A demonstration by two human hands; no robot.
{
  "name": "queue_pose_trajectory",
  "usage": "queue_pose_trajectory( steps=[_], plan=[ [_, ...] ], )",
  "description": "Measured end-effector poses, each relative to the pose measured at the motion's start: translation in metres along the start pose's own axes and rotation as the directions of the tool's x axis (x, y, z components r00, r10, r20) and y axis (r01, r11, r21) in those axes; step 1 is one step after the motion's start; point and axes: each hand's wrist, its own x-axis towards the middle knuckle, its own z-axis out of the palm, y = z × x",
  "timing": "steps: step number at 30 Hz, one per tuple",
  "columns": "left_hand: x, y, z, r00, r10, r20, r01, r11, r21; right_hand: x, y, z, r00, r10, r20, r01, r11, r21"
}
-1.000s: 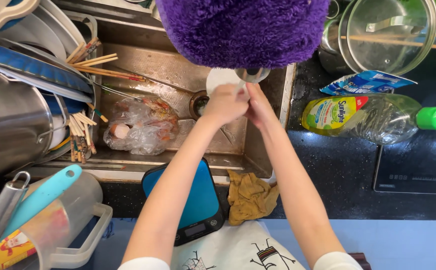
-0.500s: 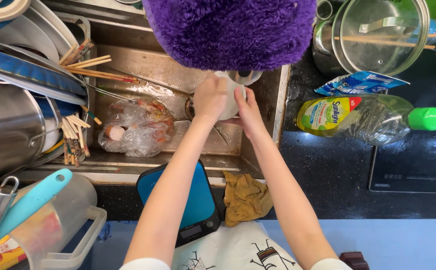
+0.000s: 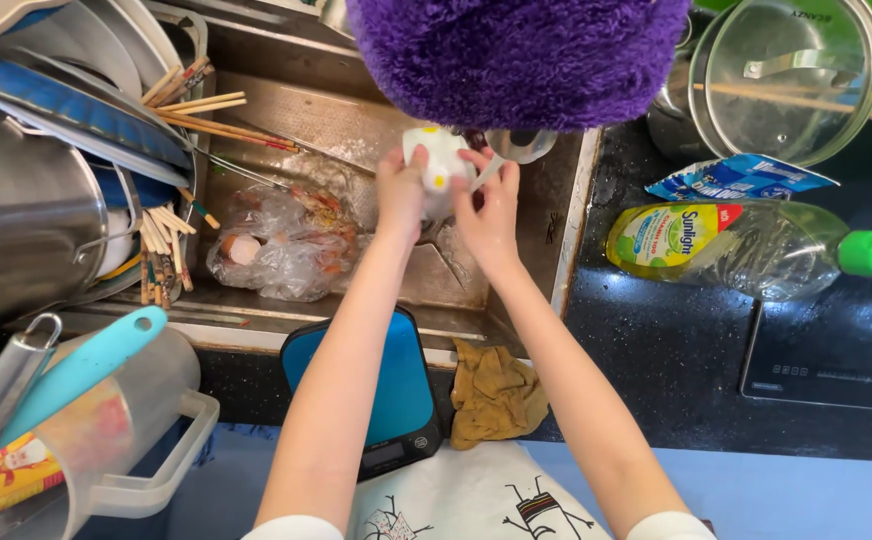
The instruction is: Washing a small bowl in a kitchen sink and placing it into an overhead storage cabinet.
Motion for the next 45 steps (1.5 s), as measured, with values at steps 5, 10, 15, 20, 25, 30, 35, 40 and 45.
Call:
queue_pose_trajectory(
  steps=[5,10,15,20,25,30,35,40,45],
  plan=[
    [0.019,-0.006,-0.026,0.993,0.115,-0.034,-0.115,0.993,0.01,0.036,0.029,0.029,0.976,0.216,-0.036,-0.206,0.96,0.19],
    [0.008,0.006,-0.031,0.994,0.105,0.001,-0.105,0.994,-0.015,0.045,0.016,0.025,0.975,0.218,0.038,-0.212,0.971,-0.112],
    [0.011,0.007,-0.026,0.998,0.012,-0.057,-0.015,0.998,-0.056,0.03,0.036,0.021,0.937,0.329,0.116,-0.338,0.938,0.073],
    [0.016,-0.004,-0.022,0.995,-0.096,-0.033,0.09,0.985,-0.145,0.005,0.064,0.004,0.82,0.505,0.27,-0.556,0.589,0.586],
    [0.0,0.004,-0.004,0.986,-0.109,0.123,0.118,0.991,-0.067,-0.003,0.05,-0.03,0.616,0.538,0.575,-0.748,0.171,0.641],
    [-0.02,0.028,0.01,0.904,-0.18,0.388,0.204,0.979,-0.02,-0.005,0.04,-0.042,0.839,0.253,0.481,-0.514,0.657,0.552],
    [-0.032,0.037,0.009,0.933,-0.315,0.177,0.247,0.914,0.322,-0.019,0.02,-0.05,0.922,0.009,0.388,0.012,0.999,-0.05],
    [-0.002,-0.024,-0.011,0.966,0.005,0.259,-0.039,0.991,0.125,-0.023,0.034,-0.039,0.996,-0.004,0.09,-0.011,0.985,0.17],
    [-0.042,0.033,0.007,0.986,-0.016,0.168,-0.055,0.912,0.407,-0.018,0.093,-0.019,0.519,0.579,0.629,-0.753,-0.038,0.657]
  ],
)
